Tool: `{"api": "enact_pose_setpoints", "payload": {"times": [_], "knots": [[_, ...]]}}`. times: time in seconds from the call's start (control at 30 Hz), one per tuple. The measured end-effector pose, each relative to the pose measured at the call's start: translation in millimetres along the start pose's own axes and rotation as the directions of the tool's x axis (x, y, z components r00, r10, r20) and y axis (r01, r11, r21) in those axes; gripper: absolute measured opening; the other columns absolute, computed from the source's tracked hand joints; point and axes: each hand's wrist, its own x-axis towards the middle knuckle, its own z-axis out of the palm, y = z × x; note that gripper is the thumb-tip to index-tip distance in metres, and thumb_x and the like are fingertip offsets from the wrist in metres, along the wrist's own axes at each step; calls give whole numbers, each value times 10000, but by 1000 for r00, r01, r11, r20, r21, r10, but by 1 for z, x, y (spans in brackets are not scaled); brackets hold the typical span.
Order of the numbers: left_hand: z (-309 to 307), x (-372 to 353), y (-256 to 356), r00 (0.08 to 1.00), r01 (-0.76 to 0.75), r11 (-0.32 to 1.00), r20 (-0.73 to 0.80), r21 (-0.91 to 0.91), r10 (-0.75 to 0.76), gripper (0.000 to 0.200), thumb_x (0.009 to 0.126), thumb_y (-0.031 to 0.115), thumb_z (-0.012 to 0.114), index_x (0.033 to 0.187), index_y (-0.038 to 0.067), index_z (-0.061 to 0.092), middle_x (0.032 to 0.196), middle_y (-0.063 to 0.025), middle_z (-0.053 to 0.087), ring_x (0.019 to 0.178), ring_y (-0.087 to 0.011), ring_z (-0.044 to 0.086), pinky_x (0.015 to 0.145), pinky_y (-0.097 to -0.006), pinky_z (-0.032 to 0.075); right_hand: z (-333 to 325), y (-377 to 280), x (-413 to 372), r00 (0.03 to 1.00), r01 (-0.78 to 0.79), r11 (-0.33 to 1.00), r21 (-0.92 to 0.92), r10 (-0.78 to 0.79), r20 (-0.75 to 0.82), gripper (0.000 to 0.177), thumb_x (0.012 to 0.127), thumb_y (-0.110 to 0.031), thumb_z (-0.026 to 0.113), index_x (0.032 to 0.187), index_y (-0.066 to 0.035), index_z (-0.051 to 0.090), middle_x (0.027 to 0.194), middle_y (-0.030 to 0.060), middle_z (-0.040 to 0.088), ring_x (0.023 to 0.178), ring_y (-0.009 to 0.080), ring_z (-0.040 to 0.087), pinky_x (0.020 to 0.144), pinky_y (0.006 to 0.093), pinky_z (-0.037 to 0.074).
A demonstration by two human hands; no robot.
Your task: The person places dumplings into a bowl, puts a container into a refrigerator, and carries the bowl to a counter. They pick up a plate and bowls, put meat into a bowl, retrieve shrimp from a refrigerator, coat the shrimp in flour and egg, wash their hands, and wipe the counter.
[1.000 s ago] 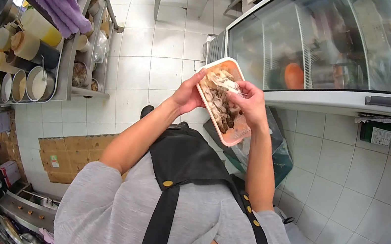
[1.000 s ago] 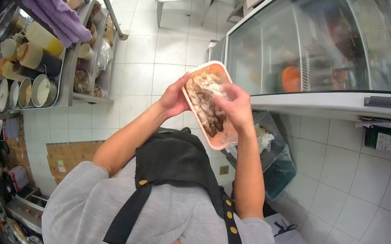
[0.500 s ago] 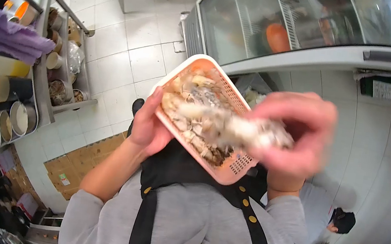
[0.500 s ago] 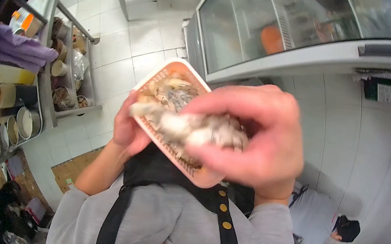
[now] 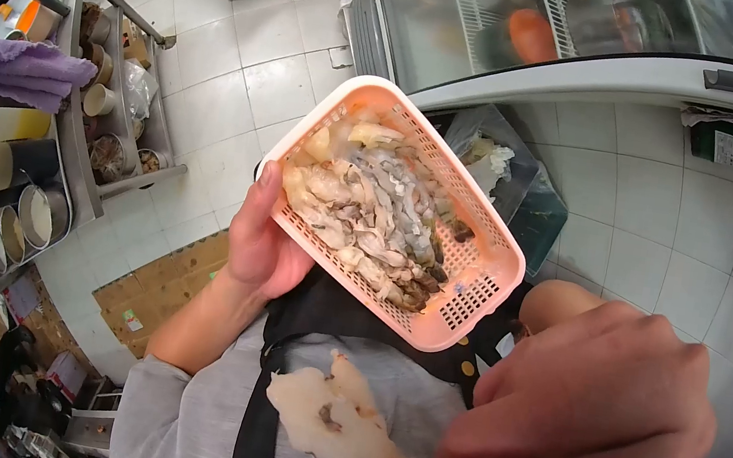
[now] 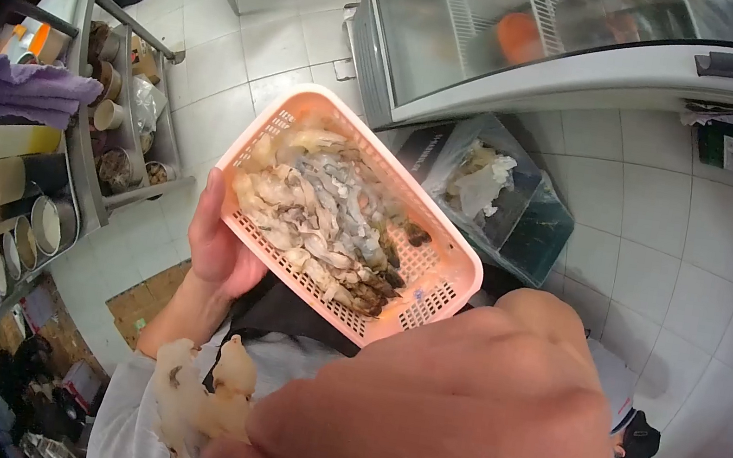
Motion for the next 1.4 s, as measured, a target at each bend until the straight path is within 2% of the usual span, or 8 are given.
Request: {"api": "enact_pose_setpoints", "payload": {"times": [0.17, 0.3, 0.53, 0.8, 0.87, 1.2, 1.3, 1.4], "knots": [[2, -1, 5, 1000, -24, 1000, 21, 19, 23, 674, 930, 487, 388, 1381, 4, 253, 1350, -215, 382, 1231, -335, 419, 1021, -468, 363, 16, -11, -6, 978, -89, 994, -63, 75, -193, 177, 627, -40, 676, 752, 79, 634, 571, 140, 575, 442, 176, 558, 350, 242, 428], [1, -2, 7, 998, 14, 995, 60, -95, -9, 611, 934, 423, 432, 1365, 14, 290, 1331, -180, 412, 1224, -300, 428, 1020, -447, 363, -20, -5, 3, 939, -230, 948, -221, 276, 204, 266, 611, -51, 747, 831, 65, 651, 735, 151, 641, 584, 189, 631, 507, 258, 512], [-5, 15, 5, 999, 21, 996, 50, -92, -16, 583, 941, 435, 406, 1372, 58, 297, 1342, -141, 417, 1238, -275, 420, 1032, -443, 350, 9, 57, -10, 808, -545, 838, 32, 535, -246, 334, 683, -30, 733, 983, 67, 623, 830, 103, 664, 712, 134, 626, 620, 231, 491], [-20, 26, 2, 996, 68, 997, 58, -42, -66, 613, 927, 481, 415, 1355, 52, 323, 1317, -151, 446, 1192, -284, 474, 980, -460, 413, 7, 115, -60, 714, -630, 578, -519, 694, -94, 322, 718, -86, 724, 1000, 32, 625, 806, 64, 656, 690, 95, 597, 635, 246, 491], [-21, 29, 0, 996, 77, 997, 52, -27, -75, 620, 925, 488, 413, 1355, 51, 321, 1318, -150, 443, 1203, -289, 463, 979, -474, 411, 7, 118, -63, 710, -694, 624, -359, 674, -203, 309, 700, -124, 696, 955, 34, 624, 793, 215, 634, 722, 285, 660, 667, 318, 503], [-28, 40, -7, 991, 117, 993, 67, -35, -114, 625, 928, 500, 390, 1371, 68, 297, 1337, -156, 420, 1221, -307, 440, 993, -494, 391, 7, 108, -46, 648, -728, 685, -17, 681, -341, 238, 797, -14, 652, 1014, 59, 590, 861, 50, 647, 737, 58, 590, 630, 201, 481], [-32, 43, -7, 991, 113, 993, 73, -37, -110, 610, 928, 494, 401, 1361, 76, 301, 1311, -147, 444, 1189, -304, 472, 963, -502, 417, 11, 117, -77, 657, -726, 566, -391, 739, -151, 232, 783, -82, 684, 984, 6, 606, 812, 1, 637, 695, 34, 562, 585, 206, 455], [-38, 44, -11, 995, 78, 997, 61, 7, -79, 597, 923, 486, 427, 1345, 79, 319, 1275, -134, 473, 1149, -282, 508, 922, -483, 456, 24, 110, -83, 651, -680, 498, -538, 748, -131, 276, 759, -185, 677, 957, -1, 621, 813, 214, 632, 729, 317, 643, 666, 371, 495]]}}
